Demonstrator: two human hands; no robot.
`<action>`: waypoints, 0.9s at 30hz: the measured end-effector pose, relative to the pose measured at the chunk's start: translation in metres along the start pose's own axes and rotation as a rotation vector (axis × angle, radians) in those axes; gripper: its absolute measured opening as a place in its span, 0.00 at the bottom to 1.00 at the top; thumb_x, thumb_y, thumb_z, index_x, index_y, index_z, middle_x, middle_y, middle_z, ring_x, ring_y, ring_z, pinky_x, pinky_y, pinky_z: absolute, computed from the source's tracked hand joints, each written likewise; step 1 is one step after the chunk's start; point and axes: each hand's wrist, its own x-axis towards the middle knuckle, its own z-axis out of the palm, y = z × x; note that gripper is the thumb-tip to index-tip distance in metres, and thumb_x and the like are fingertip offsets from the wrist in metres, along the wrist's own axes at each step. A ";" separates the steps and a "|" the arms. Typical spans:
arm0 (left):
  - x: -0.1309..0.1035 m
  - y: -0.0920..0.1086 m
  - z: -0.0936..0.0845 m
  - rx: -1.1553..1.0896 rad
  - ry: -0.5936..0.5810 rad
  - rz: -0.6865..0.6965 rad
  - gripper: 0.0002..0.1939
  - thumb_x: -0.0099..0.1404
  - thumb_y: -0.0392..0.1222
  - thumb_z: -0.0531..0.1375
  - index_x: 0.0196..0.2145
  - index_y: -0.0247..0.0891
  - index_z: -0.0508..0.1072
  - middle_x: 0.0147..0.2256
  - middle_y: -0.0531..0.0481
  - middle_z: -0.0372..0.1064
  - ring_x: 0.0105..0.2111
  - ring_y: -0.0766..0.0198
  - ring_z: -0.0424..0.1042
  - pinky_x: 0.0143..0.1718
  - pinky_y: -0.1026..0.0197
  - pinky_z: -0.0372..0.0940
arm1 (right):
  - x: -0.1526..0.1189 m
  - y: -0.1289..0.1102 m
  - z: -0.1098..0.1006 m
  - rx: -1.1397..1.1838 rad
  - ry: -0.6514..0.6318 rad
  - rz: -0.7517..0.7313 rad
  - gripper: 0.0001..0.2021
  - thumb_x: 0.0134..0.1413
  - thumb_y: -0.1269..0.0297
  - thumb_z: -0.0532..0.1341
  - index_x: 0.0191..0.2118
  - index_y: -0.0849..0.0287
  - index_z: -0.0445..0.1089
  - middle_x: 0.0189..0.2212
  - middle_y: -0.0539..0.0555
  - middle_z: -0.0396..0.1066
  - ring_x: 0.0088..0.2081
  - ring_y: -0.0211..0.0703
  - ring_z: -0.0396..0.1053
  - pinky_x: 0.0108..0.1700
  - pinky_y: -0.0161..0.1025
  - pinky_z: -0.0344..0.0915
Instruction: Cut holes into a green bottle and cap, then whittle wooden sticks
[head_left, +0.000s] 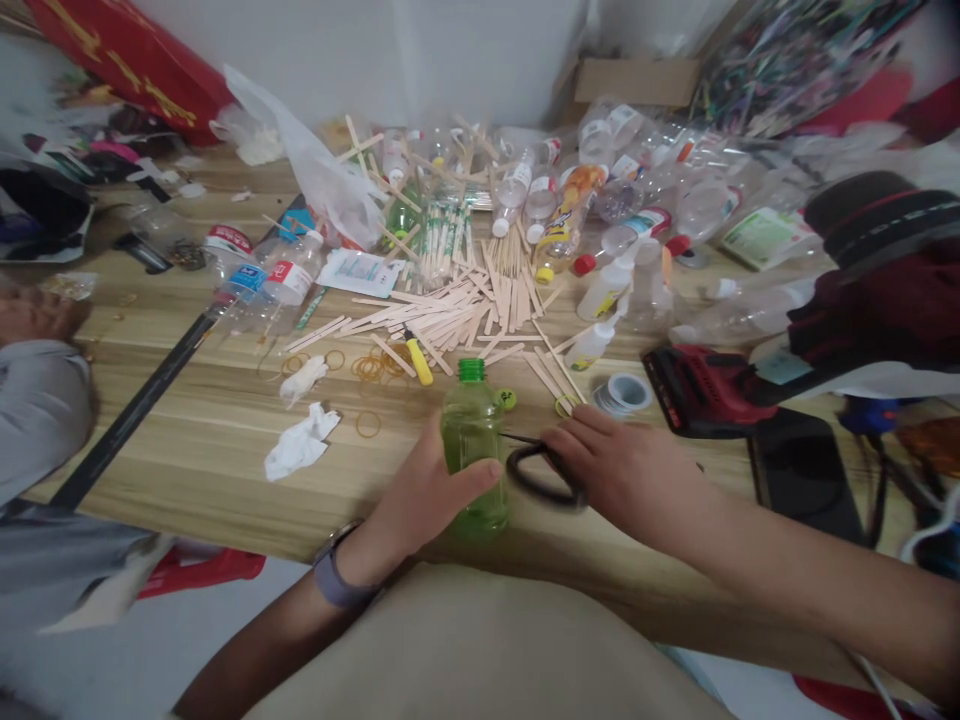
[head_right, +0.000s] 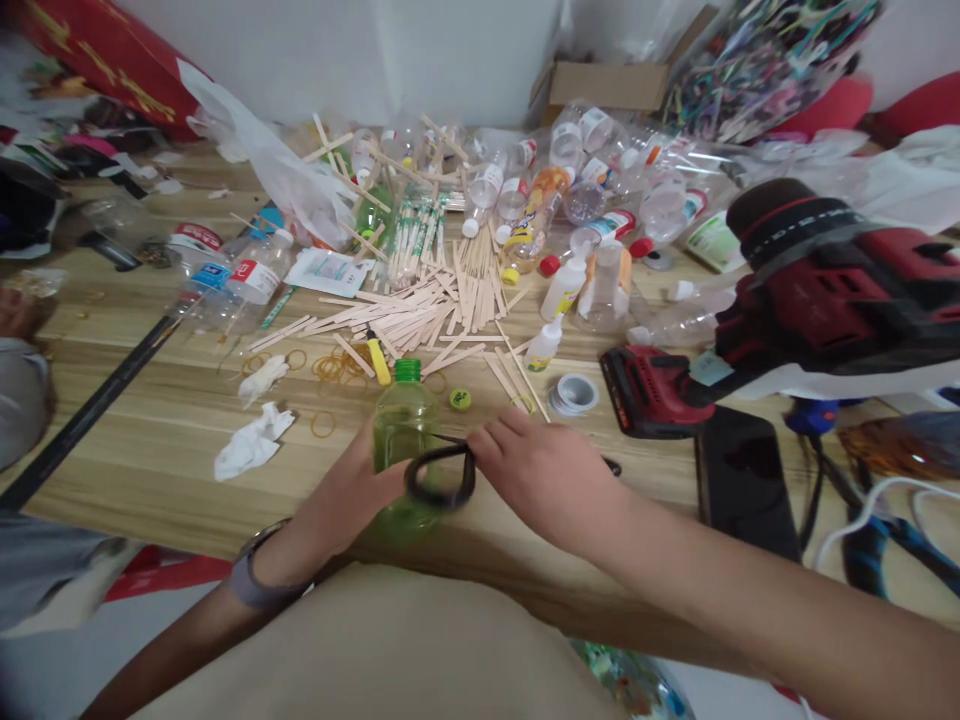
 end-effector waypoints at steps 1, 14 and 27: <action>0.000 0.001 0.000 0.012 0.005 0.002 0.25 0.59 0.46 0.62 0.52 0.40 0.60 0.49 0.43 0.67 0.52 0.50 0.65 0.55 0.45 0.58 | 0.001 0.000 0.001 0.110 -0.058 0.091 0.15 0.65 0.68 0.48 0.30 0.62 0.67 0.24 0.55 0.67 0.27 0.41 0.64 0.25 0.35 0.52; -0.001 0.002 0.000 0.010 0.014 0.011 0.24 0.58 0.45 0.63 0.50 0.40 0.61 0.49 0.43 0.67 0.52 0.48 0.65 0.55 0.43 0.58 | 0.007 -0.001 -0.002 0.328 -0.232 0.241 0.17 0.66 0.62 0.46 0.31 0.62 0.67 0.23 0.54 0.68 0.24 0.38 0.64 0.24 0.33 0.56; -0.001 0.004 0.002 0.032 0.033 0.023 0.25 0.57 0.44 0.62 0.50 0.40 0.59 0.49 0.43 0.67 0.51 0.50 0.66 0.54 0.44 0.61 | 0.009 -0.004 -0.005 0.393 -0.216 0.306 0.16 0.63 0.63 0.49 0.27 0.62 0.65 0.20 0.52 0.64 0.21 0.36 0.58 0.22 0.32 0.53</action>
